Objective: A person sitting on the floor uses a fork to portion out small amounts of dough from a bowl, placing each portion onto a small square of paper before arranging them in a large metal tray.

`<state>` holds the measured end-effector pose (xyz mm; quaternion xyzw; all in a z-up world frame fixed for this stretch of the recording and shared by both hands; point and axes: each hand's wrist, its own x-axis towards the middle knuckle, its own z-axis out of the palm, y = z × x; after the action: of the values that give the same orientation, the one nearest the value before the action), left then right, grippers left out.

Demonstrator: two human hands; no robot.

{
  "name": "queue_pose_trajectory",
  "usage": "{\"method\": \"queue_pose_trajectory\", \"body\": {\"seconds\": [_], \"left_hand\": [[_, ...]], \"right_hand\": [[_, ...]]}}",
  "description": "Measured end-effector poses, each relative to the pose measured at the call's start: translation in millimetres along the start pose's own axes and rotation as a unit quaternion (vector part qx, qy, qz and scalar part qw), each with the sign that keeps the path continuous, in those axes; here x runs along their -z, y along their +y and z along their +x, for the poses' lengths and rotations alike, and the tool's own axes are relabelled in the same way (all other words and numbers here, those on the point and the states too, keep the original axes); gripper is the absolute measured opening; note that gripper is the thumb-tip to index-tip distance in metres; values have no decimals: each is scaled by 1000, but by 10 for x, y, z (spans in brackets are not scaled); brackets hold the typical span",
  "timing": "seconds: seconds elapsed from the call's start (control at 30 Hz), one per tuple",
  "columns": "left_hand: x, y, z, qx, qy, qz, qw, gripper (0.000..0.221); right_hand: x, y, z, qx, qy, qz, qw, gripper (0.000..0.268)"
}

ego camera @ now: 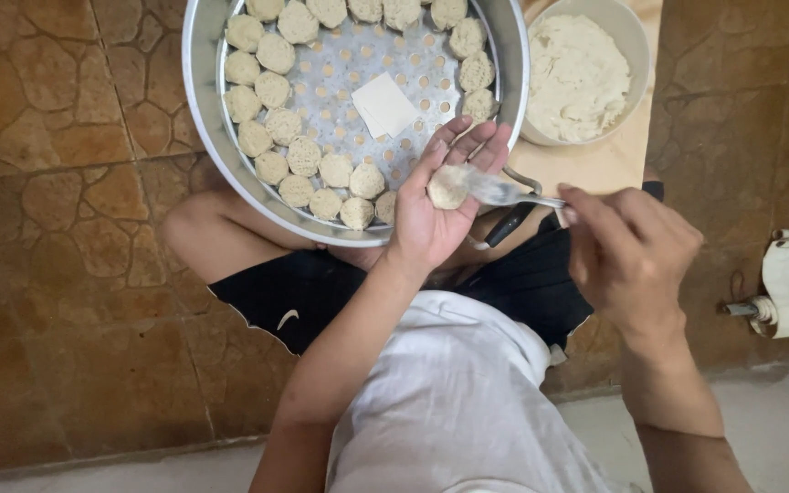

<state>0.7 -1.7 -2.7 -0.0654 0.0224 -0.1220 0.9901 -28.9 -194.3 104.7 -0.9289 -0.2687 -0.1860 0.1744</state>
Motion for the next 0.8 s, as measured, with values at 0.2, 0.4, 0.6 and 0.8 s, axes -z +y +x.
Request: {"method": "queue_pose_trajectory", "body": {"seconds": [0.2, 0.4, 0.6, 0.8], "left_hand": [[8, 11, 27, 6, 24, -8, 1000, 26], [7, 11, 30, -8, 27, -15, 999, 27], [-98, 20, 20, -2, 28, 1, 1000, 28], [-135, 17, -3, -6, 38, -3, 999, 31]], "right_hand": [[24, -3, 3, -4, -6, 12, 1000, 13], [59, 23, 32, -4, -34, 14, 999, 16], [25, 76, -60, -6, -51, -14, 999, 10], [30, 83, -106, -19, -58, -49, 997, 12]]}}
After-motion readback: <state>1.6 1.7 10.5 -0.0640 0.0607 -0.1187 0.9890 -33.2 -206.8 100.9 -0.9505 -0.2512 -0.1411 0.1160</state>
